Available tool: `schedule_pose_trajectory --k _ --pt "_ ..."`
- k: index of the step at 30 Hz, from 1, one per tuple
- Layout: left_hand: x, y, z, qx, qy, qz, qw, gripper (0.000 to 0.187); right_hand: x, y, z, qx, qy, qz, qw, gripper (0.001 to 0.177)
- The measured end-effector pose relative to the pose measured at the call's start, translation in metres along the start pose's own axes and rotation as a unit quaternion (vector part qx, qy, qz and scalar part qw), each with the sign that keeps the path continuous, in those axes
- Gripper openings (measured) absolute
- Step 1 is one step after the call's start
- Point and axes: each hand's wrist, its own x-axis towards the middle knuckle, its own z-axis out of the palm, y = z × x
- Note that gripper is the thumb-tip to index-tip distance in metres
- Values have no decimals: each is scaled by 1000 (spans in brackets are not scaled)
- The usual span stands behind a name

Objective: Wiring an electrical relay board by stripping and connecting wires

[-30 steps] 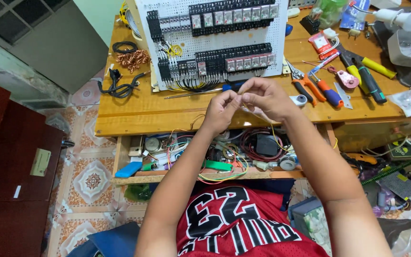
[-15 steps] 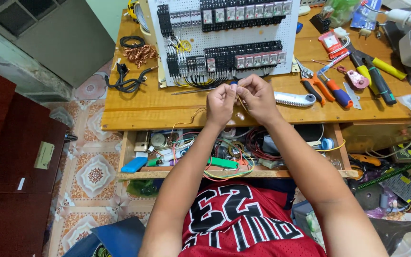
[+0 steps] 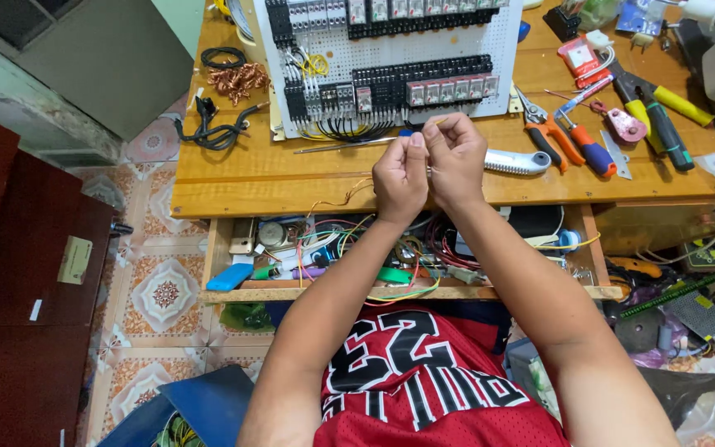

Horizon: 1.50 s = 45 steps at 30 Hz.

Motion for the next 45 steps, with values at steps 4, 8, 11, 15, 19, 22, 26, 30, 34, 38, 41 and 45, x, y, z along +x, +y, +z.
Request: schedule_pose_trajectory --k 4,8,11,15,19,22,26,30,34,38,41,45 --pt "4 18 -2 -75 21 25 997 39 3 -3 11 23 33 0 999 8" --pt "8 20 -4 -99 33 34 994 38 4 -3 26 34 47 -3 998 9" --pt "10 26 -6 -113 47 38 992 36 6 -2 33 54 63 -2 997 10" --pt "13 21 -6 -146 51 42 987 34 10 1 40 74 90 4 993 10" --pt "16 40 -11 -154 52 48 986 33 17 15 39 84 121 15 989 10" --pt "17 55 -12 -143 47 53 987 32 12 6 53 139 144 37 979 10" --pt "14 26 -16 -135 40 53 989 32 1 -28 61 186 156 69 968 10" --pt "23 50 -38 -150 -89 22 984 30 -1 -69 47 210 -28 33 977 9" --pt "44 65 -55 -140 -221 37 965 31 11 -102 23 73 -250 -5 965 26" --pt "52 62 -63 -136 -284 49 948 31 32 -109 4 79 -360 56 928 40" --pt "53 51 -65 -98 -310 54 944 31 45 -99 -9 33 -407 78 909 20" --pt "54 44 -67 -87 -318 54 943 31 41 -102 -3 39 -421 70 904 18"
